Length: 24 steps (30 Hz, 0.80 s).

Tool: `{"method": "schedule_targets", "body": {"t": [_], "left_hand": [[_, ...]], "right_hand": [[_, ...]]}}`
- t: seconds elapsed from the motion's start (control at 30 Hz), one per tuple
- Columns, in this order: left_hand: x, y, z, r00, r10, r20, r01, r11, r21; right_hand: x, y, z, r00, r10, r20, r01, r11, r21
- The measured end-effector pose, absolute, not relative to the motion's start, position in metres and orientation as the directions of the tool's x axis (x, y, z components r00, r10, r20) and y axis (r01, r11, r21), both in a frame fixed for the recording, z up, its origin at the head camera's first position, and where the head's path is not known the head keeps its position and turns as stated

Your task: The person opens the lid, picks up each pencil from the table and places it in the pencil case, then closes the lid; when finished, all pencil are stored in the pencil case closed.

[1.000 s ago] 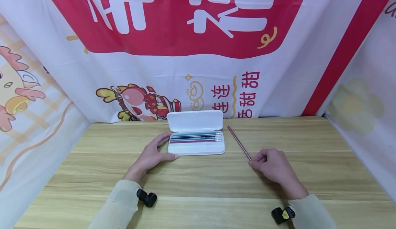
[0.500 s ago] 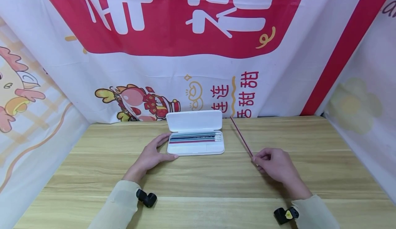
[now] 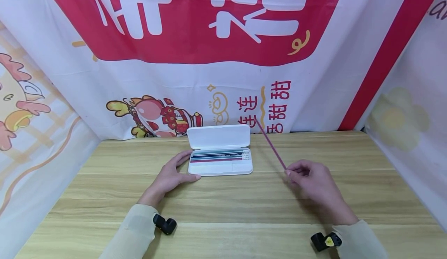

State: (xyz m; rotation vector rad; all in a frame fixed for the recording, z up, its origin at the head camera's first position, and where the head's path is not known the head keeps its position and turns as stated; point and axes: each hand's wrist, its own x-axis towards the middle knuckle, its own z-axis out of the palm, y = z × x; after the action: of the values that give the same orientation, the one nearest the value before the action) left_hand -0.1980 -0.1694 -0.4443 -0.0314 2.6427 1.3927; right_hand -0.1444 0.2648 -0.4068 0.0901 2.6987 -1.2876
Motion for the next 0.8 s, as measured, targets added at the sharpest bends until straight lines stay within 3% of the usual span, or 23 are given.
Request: {"method": "schedule_targets", "body": {"t": [0.43, 0.8], "left_hand": [[-0.199, -0.17, -0.444, -0.988, 0.061, -0.14, -0.08, 0.569, 0.818], [-0.199, -0.172, -0.445, -0.99, 0.072, -0.124, -0.062, 0.567, 0.822]], "right_hand": [[-0.148, 0.258, -0.404, -0.99, -0.013, -0.138, 0.099, 0.629, -0.771], [-0.157, 0.239, -0.398, -0.994, -0.105, -0.04, -0.034, 0.621, -0.783]]}}
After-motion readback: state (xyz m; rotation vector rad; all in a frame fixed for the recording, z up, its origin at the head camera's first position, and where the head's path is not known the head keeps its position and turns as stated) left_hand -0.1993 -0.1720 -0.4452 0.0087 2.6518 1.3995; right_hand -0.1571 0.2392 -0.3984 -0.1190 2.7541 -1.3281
